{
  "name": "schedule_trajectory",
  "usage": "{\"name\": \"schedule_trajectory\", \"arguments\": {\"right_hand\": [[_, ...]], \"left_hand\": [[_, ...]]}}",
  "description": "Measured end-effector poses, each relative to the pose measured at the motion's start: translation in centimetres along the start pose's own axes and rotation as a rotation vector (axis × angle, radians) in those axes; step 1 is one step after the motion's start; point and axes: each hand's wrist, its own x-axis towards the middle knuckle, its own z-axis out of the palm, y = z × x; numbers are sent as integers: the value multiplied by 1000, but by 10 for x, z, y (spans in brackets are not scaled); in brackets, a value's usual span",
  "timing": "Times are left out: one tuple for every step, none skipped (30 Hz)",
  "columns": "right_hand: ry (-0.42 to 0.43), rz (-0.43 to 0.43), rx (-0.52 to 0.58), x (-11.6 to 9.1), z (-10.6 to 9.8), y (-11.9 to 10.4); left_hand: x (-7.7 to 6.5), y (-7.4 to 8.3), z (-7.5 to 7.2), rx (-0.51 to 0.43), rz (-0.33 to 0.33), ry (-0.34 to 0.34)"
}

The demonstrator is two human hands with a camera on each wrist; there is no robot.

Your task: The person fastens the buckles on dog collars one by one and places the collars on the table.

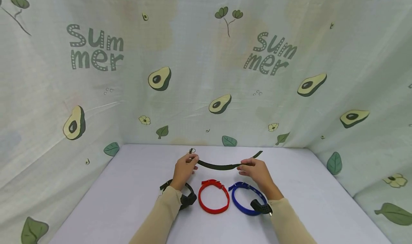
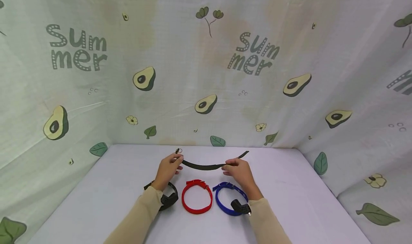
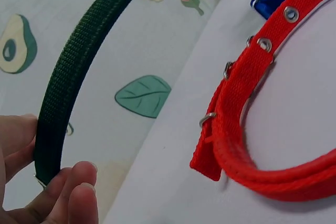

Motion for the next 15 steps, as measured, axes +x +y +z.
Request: {"name": "schedule_trajectory", "arguments": {"right_hand": [[4,8,24,-3,0,0],[11,12,40,-6,0,0],[17,11,54,-9,1,0],[25,12,64,-12,1,-1],[33,11,76,-15,1,-2],[40,11,89,-17,2,-3],[46,10,97,-20,2,-3],[50,8,106,-22,2,-4],[53,5,112,-25,2,-5],[57,3,112,-26,3,-5],[59,0,115,-28,3,-5],[61,-3,112,-29,3,-5],[63,-6,107,-30,4,-5],[64,-9,105,-30,4,-4],[65,-11,103,-31,4,-4]], "left_hand": [[-3,2,0,1,2,0],[-6,3,0,2,8,0],[-9,4,0,0,10,-1],[-12,4,1,2,16,-2],[-15,5,1,2,21,-2],[-18,6,1,3,22,-2],[-20,6,2,4,24,0],[-22,6,2,4,28,0],[-24,6,2,-2,28,0],[-27,6,3,-2,30,-2],[-29,7,3,-6,26,-5],[-31,7,3,-7,33,-9],[-33,7,4,-8,39,-13],[-35,7,4,-9,47,-19],[-37,8,5,-11,54,-23]]}}
